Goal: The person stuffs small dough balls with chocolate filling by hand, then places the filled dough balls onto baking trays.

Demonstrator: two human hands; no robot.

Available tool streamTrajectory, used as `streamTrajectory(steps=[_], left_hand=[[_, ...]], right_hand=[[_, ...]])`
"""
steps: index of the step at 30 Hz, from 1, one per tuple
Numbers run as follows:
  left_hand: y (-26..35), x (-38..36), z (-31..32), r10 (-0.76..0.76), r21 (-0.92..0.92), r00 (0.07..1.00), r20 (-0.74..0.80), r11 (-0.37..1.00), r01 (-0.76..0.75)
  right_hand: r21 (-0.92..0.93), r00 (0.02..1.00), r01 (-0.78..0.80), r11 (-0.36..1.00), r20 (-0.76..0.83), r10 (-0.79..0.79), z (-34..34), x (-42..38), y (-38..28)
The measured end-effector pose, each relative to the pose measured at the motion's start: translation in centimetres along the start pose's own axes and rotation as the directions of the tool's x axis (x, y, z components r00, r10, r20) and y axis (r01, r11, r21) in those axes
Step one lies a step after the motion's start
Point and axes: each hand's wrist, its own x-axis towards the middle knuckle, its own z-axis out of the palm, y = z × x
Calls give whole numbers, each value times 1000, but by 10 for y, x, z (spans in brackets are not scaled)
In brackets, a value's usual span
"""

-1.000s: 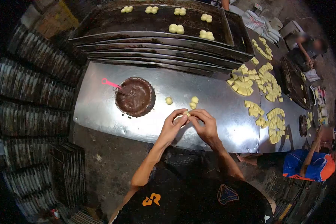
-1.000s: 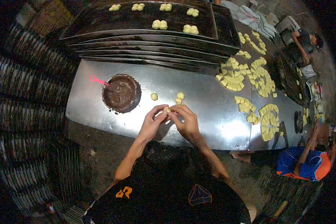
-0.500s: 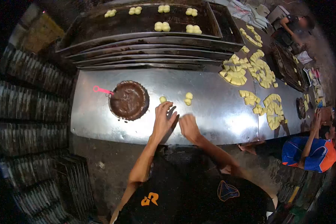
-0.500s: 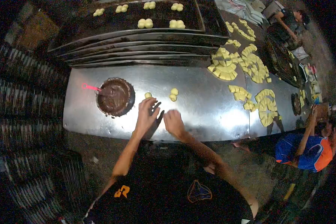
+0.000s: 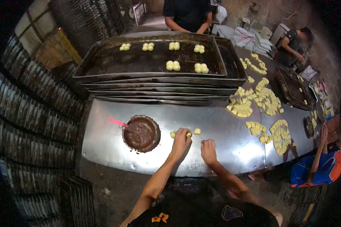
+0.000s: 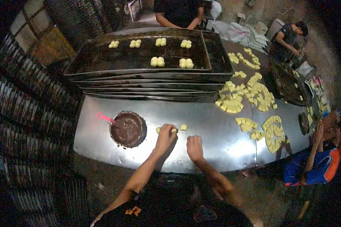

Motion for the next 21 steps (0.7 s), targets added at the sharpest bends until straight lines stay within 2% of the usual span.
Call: streamTrajectory(steps=[1,2,3,4,6,7,8,9,10,12,13,14,16,17,18,19,20,21], left_hand=[[-9,-3,-1,3,115,1000,-5,993,-2],[-11,-4,2,11,120,1000,-6,993,-11],[-11,2,6,104,281,992,-69,956,-81],[-8,10,10,208,439,971,-116,888,-138],[0,22,22,283,420,957,-67,878,-230],[-2,29,30,274,368,962,1,894,-255],[-7,31,39,258,310,964,71,913,-267],[-14,31,45,247,304,967,67,918,-256],[-20,35,49,204,262,973,104,939,-225],[-12,38,47,171,223,977,127,955,-196],[5,29,36,74,63,996,42,995,-77],[14,21,24,-33,-104,999,-24,994,30],[12,9,7,-42,-86,995,-87,996,35],[12,3,-1,-211,-387,976,-54,905,174],[13,-5,-5,-362,-648,932,33,702,296],[19,-13,-9,-392,-691,920,10,663,290],[22,-18,-13,-438,-703,899,27,630,328],[24,-22,-12,-443,-773,896,26,560,299]], right_hand=[[0,1000,-1,1000,-10,1,8,0,-6],[-36,1000,-30,999,8,30,21,-5,-16],[-76,998,-54,996,18,55,28,-10,-21],[-53,996,13,999,89,-8,17,-21,-28],[193,1000,-3,981,27,-2,13,-39,-12],[192,1000,2,981,25,-7,10,-31,-1],[103,998,-44,994,59,38,3,-20,12],[12,992,-88,996,93,86,-4,-17,17],[8,992,-82,997,100,81,-1,-17,15],[22,982,-188,982,-13,188,15,-6,7],[31,996,-92,995,2,92,5,-12,-1],[204,987,-156,966,-4,160,-16,-16,-17],[277,981,-192,942,54,184,-31,-34,-12],[280,984,-180,943,50,173,-31,-29,1],[371,961,-277,886,123,249,-31,-26,13],[447,925,-378,811,209,317,-31,-24,23],[422,943,-326,846,208,260,-28,-11,34],[398,957,-272,876,210,202,-27,9,45]])
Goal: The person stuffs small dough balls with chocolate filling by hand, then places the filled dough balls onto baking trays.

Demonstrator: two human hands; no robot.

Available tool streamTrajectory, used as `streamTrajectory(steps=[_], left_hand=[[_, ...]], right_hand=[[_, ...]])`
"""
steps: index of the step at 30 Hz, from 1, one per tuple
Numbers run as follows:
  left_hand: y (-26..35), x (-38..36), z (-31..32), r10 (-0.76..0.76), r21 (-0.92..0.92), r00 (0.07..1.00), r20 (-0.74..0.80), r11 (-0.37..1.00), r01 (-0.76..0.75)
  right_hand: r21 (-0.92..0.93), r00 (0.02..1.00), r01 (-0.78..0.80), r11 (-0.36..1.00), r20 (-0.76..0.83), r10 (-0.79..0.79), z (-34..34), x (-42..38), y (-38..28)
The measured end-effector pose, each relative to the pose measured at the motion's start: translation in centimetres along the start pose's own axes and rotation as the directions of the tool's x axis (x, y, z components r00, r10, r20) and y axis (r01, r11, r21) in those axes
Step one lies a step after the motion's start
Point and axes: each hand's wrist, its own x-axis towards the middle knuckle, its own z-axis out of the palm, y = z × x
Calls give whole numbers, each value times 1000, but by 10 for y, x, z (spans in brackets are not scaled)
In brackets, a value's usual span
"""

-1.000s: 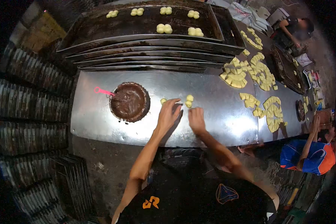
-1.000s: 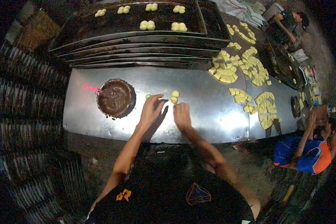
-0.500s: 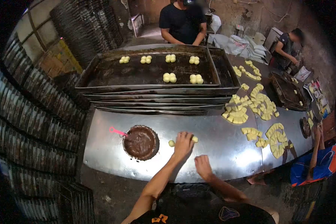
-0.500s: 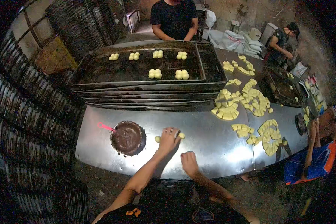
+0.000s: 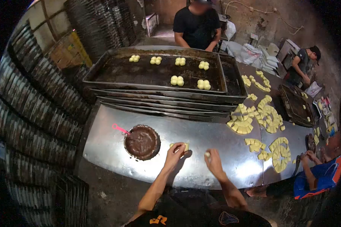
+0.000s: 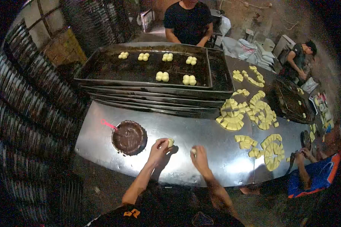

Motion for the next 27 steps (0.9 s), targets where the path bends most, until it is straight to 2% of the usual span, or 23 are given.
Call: streamTrajectory(steps=[1,2,3,4,5,6,7,8,9,11,12,15,16,17,18,19,21,22,23,24,25,26,27], left_hand=[[-2,-5,1,-3,-105,1000,-8,994,2],[-1,-15,3,-11,-115,1000,-23,993,8],[6,-25,6,-9,-173,999,-49,985,0],[11,-30,7,0,-229,997,-75,973,-17],[8,-32,1,2,-238,995,-95,971,-24],[2,-35,-6,84,-143,993,-89,985,-96],[-3,-40,-11,160,-51,984,-80,985,-164],[4,-52,-10,197,-39,976,-91,979,-201],[4,-57,-15,192,-57,972,-133,978,-201],[4,-71,-30,230,68,950,-210,973,-221],[2,-77,-37,260,79,931,-257,966,-248],[0,-86,-56,212,-34,888,-409,968,-247],[4,-91,-58,198,-40,881,-430,971,-238],[7,-96,-63,192,-50,875,-445,970,-239],[9,-101,-70,420,382,797,-434,887,-259],[11,-105,-76,613,742,723,-320,636,-211],[10,-111,-91,588,703,728,-353,680,-208],[5,-111,-102,588,668,718,-373,707,-232],[11,-112,-107,588,633,708,-390,730,-258],[17,-114,-111,318,423,777,-543,903,-74],[6,-106,-120,183,201,780,-598,977,-75],[8,-101,-124,98,20,792,-603,994,-107],[8,-97,-126,13,-160,807,-591,978,-134]], right_hand=[[-190,998,59,980,36,-53,-5,18,-3],[-368,991,126,921,82,-103,-6,32,-9],[-364,989,137,921,99,-108,-6,43,-24],[28,988,-27,999,155,23,-6,53,-49],[396,956,-227,890,266,126,-4,58,-74],[392,951,-228,891,288,117,0,59,-96],[590,889,-384,710,443,112,4,56,-118],[696,806,-545,467,588,64,8,55,-129],[671,781,-568,477,622,53,14,56,-131],[636,719,-651,415,692,68,34,53,-132],[630,687,-704,327,721,89,47,49,-130],[555,555,-824,-111,831,39,69,42,-141],[538,538,-837,-100,842,38,73,42,-148],[470,479,-864,-179,878,-11,77,41,-154],[395,423,-882,-256,904,-62,80,42,-160],[385,410,-889,-250,910,-59,82,45,-166],[329,333,-943,-55,936,-109,84,63,-174],[301,286,-949,98,948,-140,91,77,-169],[381,375,-891,248,924,-73,86,88,-197],[487,499,-648,585,852,-157,96,103,-198],[509,566,-285,812,773,-287,106,117,-200],[453,563,57,890,721,-404,109,129,-210],[347,517,393,851,682,-517,111,138,-220]])
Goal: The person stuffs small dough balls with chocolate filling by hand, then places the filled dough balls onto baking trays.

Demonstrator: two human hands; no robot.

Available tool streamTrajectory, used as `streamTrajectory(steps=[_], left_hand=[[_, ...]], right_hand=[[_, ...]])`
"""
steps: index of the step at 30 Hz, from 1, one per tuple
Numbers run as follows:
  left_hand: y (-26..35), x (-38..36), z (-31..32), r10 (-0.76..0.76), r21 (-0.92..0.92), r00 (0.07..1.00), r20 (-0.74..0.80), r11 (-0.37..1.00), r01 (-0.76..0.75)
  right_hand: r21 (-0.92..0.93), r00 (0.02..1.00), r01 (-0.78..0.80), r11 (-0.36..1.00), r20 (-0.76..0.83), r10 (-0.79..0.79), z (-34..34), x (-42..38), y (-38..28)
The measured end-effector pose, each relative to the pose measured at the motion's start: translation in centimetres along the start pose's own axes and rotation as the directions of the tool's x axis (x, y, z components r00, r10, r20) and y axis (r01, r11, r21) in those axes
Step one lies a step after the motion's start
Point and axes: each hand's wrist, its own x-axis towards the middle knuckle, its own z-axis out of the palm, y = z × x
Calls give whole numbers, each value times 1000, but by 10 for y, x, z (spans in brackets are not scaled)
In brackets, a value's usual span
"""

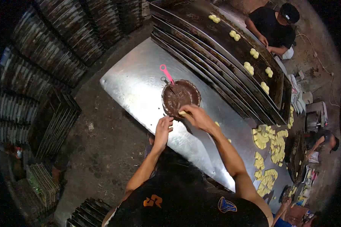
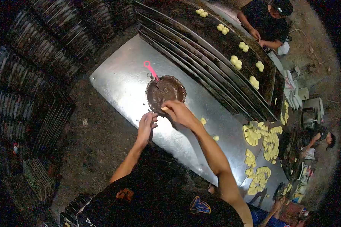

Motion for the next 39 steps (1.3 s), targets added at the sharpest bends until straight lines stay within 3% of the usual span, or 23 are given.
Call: streamTrajectory(steps=[1,6,9,10,11,12,13,14,15,18,20,22,24,26,27,28,30,31,32,35,36,38,39], left_hand=[[-6,4,-1,-5,-5,1000,2,1000,5],[-15,15,-3,-19,-169,999,37,985,25],[-5,11,-13,49,70,997,53,996,-53],[-1,-2,-7,250,180,966,-61,955,-236],[13,-15,-6,327,294,945,32,900,-321],[25,-25,-5,386,395,913,134,824,-406],[28,-30,6,366,243,904,220,877,-414],[28,-31,20,355,86,884,305,914,-396],[22,-27,26,300,35,881,366,941,-335],[9,-16,33,198,44,875,442,969,-241],[11,-16,42,99,7,886,453,993,-115],[11,-22,56,-35,-462,912,409,854,240],[19,-19,63,-54,-424,893,448,866,266],[43,-30,77,-86,-266,854,513,930,253],[49,-35,82,-91,-152,852,515,969,195],[50,-37,85,-102,-137,845,525,970,202],[50,-40,92,80,138,789,609,969,-204],[48,-42,94,220,287,727,651,814,-504],[54,-52,100,124,330,744,657,839,-432],[35,-54,103,304,328,532,790,524,-786],[28,-54,103,306,330,533,789,521,-787],[15,-51,103,180,325,743,645,815,-480],[7,-51,104,85,211,844,529,951,-228]], right_hand=[[-106,992,124,987,3,-125,7,7,14],[-331,988,129,935,124,-92,16,19,26],[-119,994,61,991,97,-50,6,8,18],[165,978,-159,973,158,133,-1,1,12],[415,923,-372,830,262,283,-8,-6,7],[419,922,-376,826,256,290,-10,-15,3],[721,898,-426,546,262,354,-8,-29,-2],[906,867,-384,176,288,407,-6,-43,-4],[934,866,-348,84,285,411,-4,-57,-4],[974,881,-218,-55,221,418,14,-91,1],[981,862,-194,-10,175,476,15,-106,-8],[992,828,-63,-109,112,550,15,-117,-21],[996,813,14,-93,43,581,17,-120,-35],[875,744,63,480,-362,561,17,-124,-56],[593,701,-71,802,-542,463,12,-128,-59],[597,688,-70,799,-551,473,11,-134,-55],[228,800,-126,966,-553,234,6,-147,-42],[80,814,-192,978,-544,204,-1,-150,-41],[82,811,-190,978,-548,204,-7,-153,-42],[71,738,-185,980,-649,186,-14,-153,-38],[70,739,-180,981,-649,182,-13,-155,-32],[130,770,-168,977,-601,212,-13,-159,-24],[235,707,-229,944,-626,328,-8,-160,-25]])
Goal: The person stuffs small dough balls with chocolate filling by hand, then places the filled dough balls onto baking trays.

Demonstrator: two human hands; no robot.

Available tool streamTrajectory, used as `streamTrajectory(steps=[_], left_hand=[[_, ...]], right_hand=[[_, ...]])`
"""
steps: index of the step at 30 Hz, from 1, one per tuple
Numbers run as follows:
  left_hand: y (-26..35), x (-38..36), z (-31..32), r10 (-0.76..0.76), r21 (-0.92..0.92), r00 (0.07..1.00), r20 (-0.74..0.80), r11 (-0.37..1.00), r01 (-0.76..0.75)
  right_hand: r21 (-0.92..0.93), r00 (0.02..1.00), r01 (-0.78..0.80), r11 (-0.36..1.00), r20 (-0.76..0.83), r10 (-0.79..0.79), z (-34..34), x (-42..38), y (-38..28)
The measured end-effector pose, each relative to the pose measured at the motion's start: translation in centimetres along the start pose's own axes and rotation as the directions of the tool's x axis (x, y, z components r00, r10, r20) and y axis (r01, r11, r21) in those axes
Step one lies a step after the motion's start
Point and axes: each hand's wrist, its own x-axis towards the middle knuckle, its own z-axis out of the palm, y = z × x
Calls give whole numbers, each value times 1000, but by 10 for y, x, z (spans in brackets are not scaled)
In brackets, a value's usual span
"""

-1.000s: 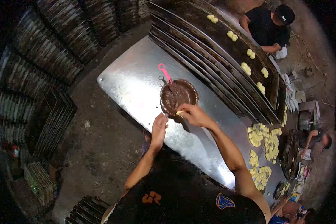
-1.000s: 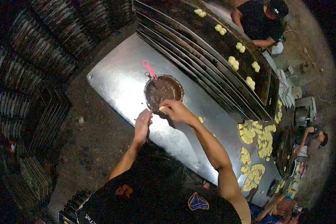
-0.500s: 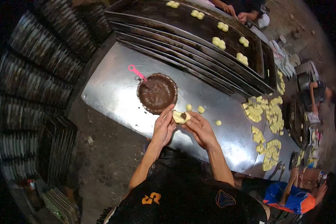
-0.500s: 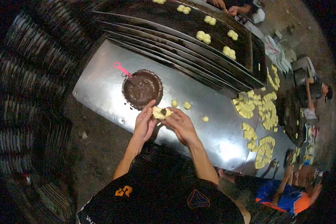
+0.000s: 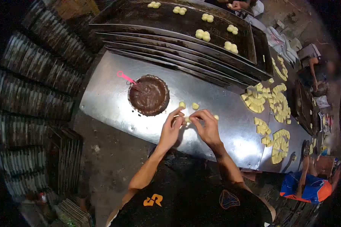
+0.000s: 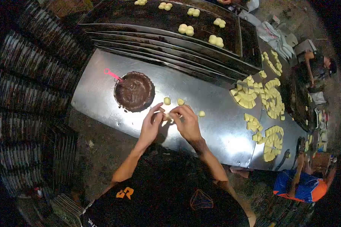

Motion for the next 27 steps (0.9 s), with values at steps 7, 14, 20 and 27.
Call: streamTrajectory(steps=[7,14,20,27], left_hand=[[-42,10,-5,-86,41,983,161,996,80],[-40,14,-20,165,535,986,-12,834,-133],[-24,8,-46,250,461,964,-95,869,-180],[-21,8,-49,264,432,963,-60,876,-213]], right_hand=[[186,950,-309,933,99,295,14,-27,39],[-446,988,120,887,-31,-149,67,-15,98],[-478,883,467,744,215,-417,84,-53,124],[-544,930,344,765,87,-356,113,-61,125]])
